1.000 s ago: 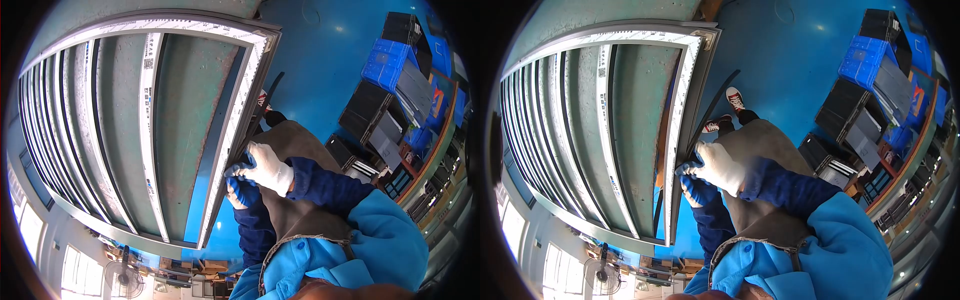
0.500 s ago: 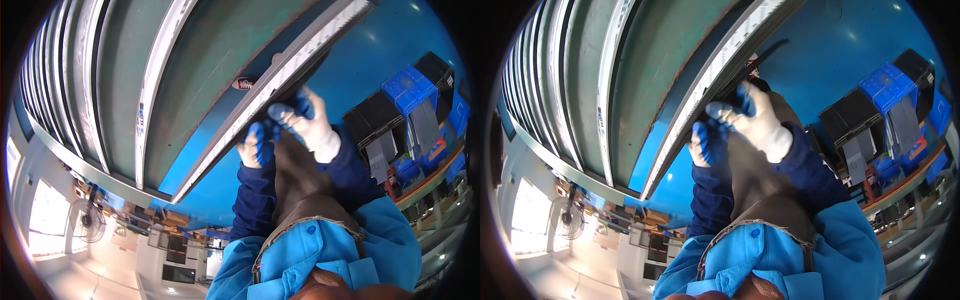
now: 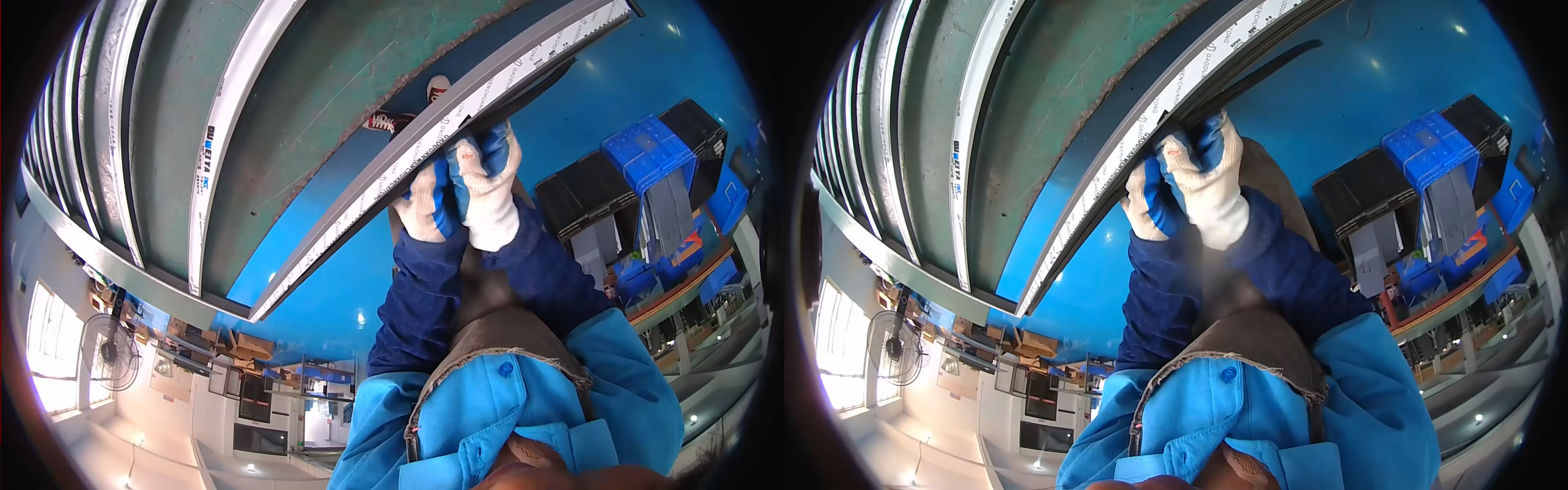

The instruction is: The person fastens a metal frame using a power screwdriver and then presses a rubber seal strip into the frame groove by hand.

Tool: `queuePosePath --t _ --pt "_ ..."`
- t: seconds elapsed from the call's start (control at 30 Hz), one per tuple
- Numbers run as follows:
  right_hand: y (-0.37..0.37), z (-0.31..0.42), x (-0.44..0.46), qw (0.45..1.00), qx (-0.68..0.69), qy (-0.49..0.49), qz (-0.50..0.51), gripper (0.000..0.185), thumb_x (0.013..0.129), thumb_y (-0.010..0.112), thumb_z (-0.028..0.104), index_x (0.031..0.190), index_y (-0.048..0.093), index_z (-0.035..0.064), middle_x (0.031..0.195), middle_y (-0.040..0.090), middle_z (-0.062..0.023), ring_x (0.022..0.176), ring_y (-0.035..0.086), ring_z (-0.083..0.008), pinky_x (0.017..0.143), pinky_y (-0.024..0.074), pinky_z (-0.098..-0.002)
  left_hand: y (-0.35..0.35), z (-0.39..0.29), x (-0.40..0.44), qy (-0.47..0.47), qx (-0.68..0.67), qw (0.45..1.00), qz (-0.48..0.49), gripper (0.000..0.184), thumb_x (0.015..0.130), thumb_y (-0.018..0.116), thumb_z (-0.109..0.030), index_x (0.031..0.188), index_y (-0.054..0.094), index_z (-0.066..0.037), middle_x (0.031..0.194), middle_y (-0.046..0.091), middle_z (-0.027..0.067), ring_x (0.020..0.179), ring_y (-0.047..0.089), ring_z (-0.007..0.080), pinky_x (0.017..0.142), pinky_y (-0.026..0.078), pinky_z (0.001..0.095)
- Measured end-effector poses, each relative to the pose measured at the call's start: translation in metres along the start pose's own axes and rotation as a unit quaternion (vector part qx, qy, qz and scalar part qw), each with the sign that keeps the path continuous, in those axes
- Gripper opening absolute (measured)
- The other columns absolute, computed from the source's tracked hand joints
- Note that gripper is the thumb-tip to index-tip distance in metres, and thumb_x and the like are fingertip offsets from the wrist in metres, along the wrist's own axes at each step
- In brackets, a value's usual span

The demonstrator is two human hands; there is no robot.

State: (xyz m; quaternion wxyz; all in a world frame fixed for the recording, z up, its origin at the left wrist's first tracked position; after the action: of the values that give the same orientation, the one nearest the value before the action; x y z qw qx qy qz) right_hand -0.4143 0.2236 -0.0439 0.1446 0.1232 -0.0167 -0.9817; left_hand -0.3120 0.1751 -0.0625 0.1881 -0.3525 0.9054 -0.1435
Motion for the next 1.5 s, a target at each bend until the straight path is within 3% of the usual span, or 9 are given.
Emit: queuePosePath --t 0.2,0.5,0.6,0.7,0.87,1.0,1.23,1.37,1.5 --pt "-0.016 0.000 0.000 0.967 0.140 0.209 0.032 0.024 0.072 0.054 0.000 0.096 0.051 -0.0006 0.072 0.057 -0.0077 0.056 0.048 -0.0099 0.053 0.0406 -0.0183 0.002 -0.004 0.002 0.113 0.108 0.988 0.021 0.027 0.082 0.059 -0.013 0.105 0.057 0.001 0.095 0.063 0.0138 0.081 0.062 0.0231 0.070 0.050 0.0308" --pt "-0.012 -0.007 -0.008 0.998 -0.054 0.043 -0.006 0.025 0.073 0.049 -0.005 0.098 0.051 0.0010 0.073 0.057 -0.0095 0.054 0.046 -0.0102 0.049 0.0373 -0.0167 -0.008 -0.016 0.010 0.151 0.063 0.986 0.033 0.025 0.082 0.059 -0.012 0.103 0.057 0.002 0.094 0.063 0.0143 0.079 0.062 0.0235 0.068 0.051 0.0305" --pt "-0.009 -0.006 0.000 0.985 0.074 0.153 -0.023 0.027 0.074 0.047 -0.007 0.100 0.050 0.0016 0.073 0.056 -0.0108 0.052 0.044 -0.0105 0.047 0.0359 -0.0162 -0.022 -0.016 0.008 0.010 -0.141 0.990 0.028 0.023 0.083 0.057 -0.010 0.102 0.058 0.001 0.092 0.063 0.0140 0.077 0.062 0.0233 0.068 0.051 0.0303" --pt "-0.007 -0.004 -0.002 0.879 0.306 0.358 -0.069 0.029 0.076 0.045 -0.009 0.102 0.050 0.0025 0.074 0.055 -0.0124 0.051 0.042 -0.0108 0.045 0.0339 -0.0158 -0.022 -0.006 -0.009 -0.326 -0.538 0.777 0.024 0.019 0.085 0.050 -0.004 0.101 0.059 -0.003 0.089 0.064 0.0130 0.072 0.062 0.0227 0.068 0.050 0.0300" --pt "-0.010 -0.005 -0.001 0.979 0.107 0.167 0.053 0.021 0.089 0.041 0.011 0.106 0.051 0.0034 0.074 0.055 -0.0145 0.049 0.041 -0.0131 0.044 0.0337 -0.0166 -0.016 -0.019 -0.005 -0.231 -0.350 0.903 -0.091 0.024 0.090 0.046 -0.019 0.091 0.058 0.002 0.067 0.059 0.0111 0.051 0.054 0.0195 0.053 0.048 0.0285" --pt "-0.057 0.011 0.047 0.894 0.353 0.259 0.098 0.023 0.091 0.040 0.017 0.105 0.052 0.0031 0.075 0.056 -0.0143 0.050 0.042 -0.0135 0.045 0.0353 -0.0169 0.009 -0.032 0.007 -0.248 -0.391 0.880 -0.108 0.025 0.090 0.043 -0.017 0.085 0.059 0.001 0.065 0.060 0.0109 0.051 0.055 0.0189 0.052 0.047 0.0272" --pt "-0.085 0.022 0.077 0.970 0.128 0.166 0.120 0.022 0.090 0.044 0.016 0.102 0.055 0.0016 0.077 0.059 -0.0143 0.054 0.049 -0.0130 0.048 0.0399 -0.0194 0.076 -0.055 0.025 -0.352 -0.391 0.836 -0.157 0.029 0.091 0.041 -0.020 0.086 0.060 0.001 0.067 0.062 0.0110 0.053 0.057 0.0198 0.051 0.047 0.0259" --pt "-0.079 0.002 0.071 0.988 -0.002 0.072 0.140 0.021 0.090 0.046 0.016 0.100 0.056 0.0008 0.078 0.061 -0.0142 0.056 0.053 -0.0127 0.049 0.0425 -0.0208 0.076 -0.042 0.019 -0.145 -0.220 0.954 -0.140 0.033 0.092 0.041 -0.024 0.094 0.059 0.003 0.067 0.062 0.0118 0.054 0.058 0.0212 0.052 0.047 0.0260" --pt "-0.082 0.020 0.083 0.912 0.316 0.250 0.083 0.015 0.084 0.052 0.005 0.097 0.056 0.0000 0.078 0.063 -0.0129 0.057 0.055 -0.0130 0.053 0.0468 -0.0218 0.080 -0.062 0.034 -0.172 -0.437 0.867 -0.164 0.035 0.092 0.041 -0.026 0.100 0.057 0.004 0.068 0.062 0.0126 0.054 0.059 0.0217 0.051 0.048 0.0261"
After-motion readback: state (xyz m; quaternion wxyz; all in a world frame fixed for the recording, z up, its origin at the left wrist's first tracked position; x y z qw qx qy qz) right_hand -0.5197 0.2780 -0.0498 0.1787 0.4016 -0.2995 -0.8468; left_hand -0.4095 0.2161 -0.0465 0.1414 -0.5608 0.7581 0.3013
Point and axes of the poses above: each hand's wrist, its own x-axis towards the middle knuckle, its own y-axis out of the palm, z = x × y, the point moved 3 cm from there along x, towards the middle knuckle
